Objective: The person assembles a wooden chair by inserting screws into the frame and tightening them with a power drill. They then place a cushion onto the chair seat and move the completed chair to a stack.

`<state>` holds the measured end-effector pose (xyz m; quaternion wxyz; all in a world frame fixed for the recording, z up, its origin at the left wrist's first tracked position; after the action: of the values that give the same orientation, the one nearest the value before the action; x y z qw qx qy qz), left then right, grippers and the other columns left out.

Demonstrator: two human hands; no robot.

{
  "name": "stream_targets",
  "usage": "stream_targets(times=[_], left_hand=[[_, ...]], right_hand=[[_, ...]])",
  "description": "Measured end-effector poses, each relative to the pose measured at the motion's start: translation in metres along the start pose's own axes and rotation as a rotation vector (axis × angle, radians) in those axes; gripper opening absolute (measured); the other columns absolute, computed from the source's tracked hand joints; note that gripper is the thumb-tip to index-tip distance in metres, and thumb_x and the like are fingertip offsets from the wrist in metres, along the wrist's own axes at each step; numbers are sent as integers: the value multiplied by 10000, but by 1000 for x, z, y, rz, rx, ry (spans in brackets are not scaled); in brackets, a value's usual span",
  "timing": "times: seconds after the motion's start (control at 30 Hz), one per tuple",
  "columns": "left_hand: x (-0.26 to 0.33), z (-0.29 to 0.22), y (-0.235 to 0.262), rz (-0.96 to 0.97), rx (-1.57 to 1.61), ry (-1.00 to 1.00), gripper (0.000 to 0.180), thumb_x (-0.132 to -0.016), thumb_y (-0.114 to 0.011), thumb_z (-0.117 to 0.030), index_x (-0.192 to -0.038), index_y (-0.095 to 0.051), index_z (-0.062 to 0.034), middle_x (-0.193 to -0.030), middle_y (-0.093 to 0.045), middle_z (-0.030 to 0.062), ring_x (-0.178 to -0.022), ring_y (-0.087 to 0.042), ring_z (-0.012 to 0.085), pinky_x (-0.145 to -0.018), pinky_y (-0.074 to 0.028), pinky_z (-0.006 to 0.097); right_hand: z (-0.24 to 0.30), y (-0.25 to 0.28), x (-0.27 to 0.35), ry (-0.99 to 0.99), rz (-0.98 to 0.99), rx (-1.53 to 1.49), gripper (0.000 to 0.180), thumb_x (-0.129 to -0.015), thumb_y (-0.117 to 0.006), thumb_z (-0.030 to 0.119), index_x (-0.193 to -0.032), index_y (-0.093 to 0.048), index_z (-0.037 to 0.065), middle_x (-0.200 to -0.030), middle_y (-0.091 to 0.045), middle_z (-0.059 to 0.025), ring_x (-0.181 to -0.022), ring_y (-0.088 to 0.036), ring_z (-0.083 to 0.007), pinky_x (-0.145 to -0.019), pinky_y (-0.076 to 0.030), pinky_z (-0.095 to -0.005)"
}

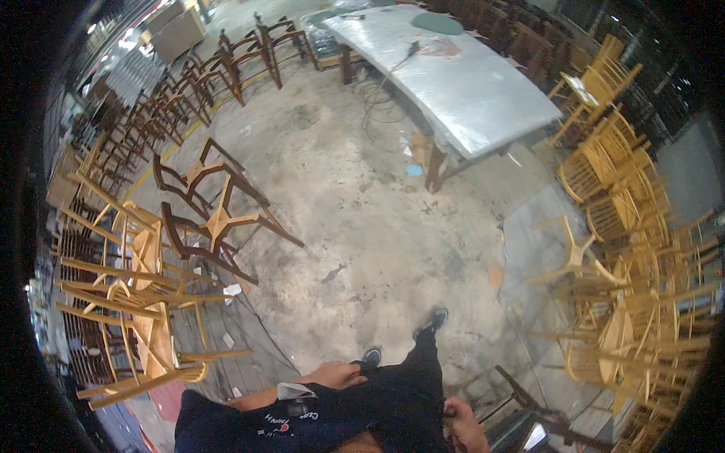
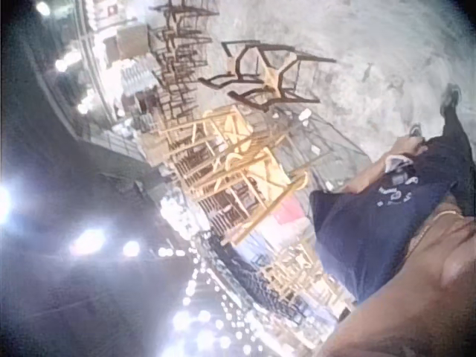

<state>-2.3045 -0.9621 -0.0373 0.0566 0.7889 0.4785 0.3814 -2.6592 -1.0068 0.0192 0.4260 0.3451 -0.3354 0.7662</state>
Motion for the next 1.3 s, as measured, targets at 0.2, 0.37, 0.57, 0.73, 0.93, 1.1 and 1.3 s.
stream_targets(times=[0.2, 0.37, 0.57, 0.73, 0.93, 1.1, 1.3], left_hand=[[-79, -3, 120, -243, 158, 340, 463, -1063, -570, -536, -1083, -682, -87, -876, -740, 236, -906, -725, 480, -790, -552, 594], [-177, -18, 246, -439, 197, 335, 466, -1070, -576, -500, -978, -697, -59, -851, -731, 234, -880, -721, 477, -775, -544, 580], [-280, -12, 416, -707, 228, 215, 318, -1006, -695, -385, -984, -692, -68, -840, -746, 216, -829, -731, 455, -727, -565, 554], [-396, 38, 557, -801, 287, 128, 240, -959, -733, -308, -996, -674, -78, -837, -732, 184, -848, -729, 424, -720, -558, 526], [-499, 67, 823, -776, 197, -206, 168, -819, -771, -195, -919, -705, -78, -816, -718, 182, -864, -713, 424, -705, -532, 517], [-584, 112, 946, -382, 311, -383, 192, -774, -814, -151, -958, -787, -100, -857, -756, 154, -842, -734, 359, -704, -536, 492], [-661, 197, 1149, -231, 240, -454, 208, -799, -796, -117, -996, -797, -52, -887, -782, 149, -829, -746, 306, -719, -542, 456]], right_hand=[[200, 26, -154, -16, 318, 279, 370, -793, -718, -146, -1040, -596, 101, -958, -628, 26, -859, -643, -145, -774, -551, -321], [408, 25, -317, -227, 580, 644, 379, -901, -710, -81, -1247, -624, 50, -976, -735, -80, -884, -715, -130, -752, -579, -278], [684, -111, -523, 710, 231, 1113, 277, -980, -725, 48, -1248, -659, 19, -1020, -734, -63, -902, -700, -134, -804, -571, -289], [831, -263, -676, 810, 402, 808, 268, -990, -726, 122, -1228, -679, 8, -1092, -722, -77, -998, -674, -134, -912, -547, -307], [948, -258, -872, 721, 330, 1242, 319, -911, -679, 111, -1203, -712, -12, -1055, -741, -151, -1008, -686, -252, -939, -540, -391], [953, -250, -962, 282, 243, 921, 278, -943, -715, 227, -1115, -716, 9, -928, -737, -71, -803, -683, -182, -745, -568, -330], [1058, -349, -1100, 62, 161, 800, 287, -964, -716, 255, -1129, -709, 21, -981, -736, -74, -840, -691, -188, -771, -568, -327]])
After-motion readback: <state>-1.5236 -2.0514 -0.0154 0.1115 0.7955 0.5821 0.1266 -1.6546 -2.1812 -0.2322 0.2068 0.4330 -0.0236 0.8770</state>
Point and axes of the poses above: each hand's wrist, its own x-axis away from the middle knuckle, its own y-axis out of the back of the hand, z = x × y, the point moved 7 cm from there along -x, towards the middle knuckle
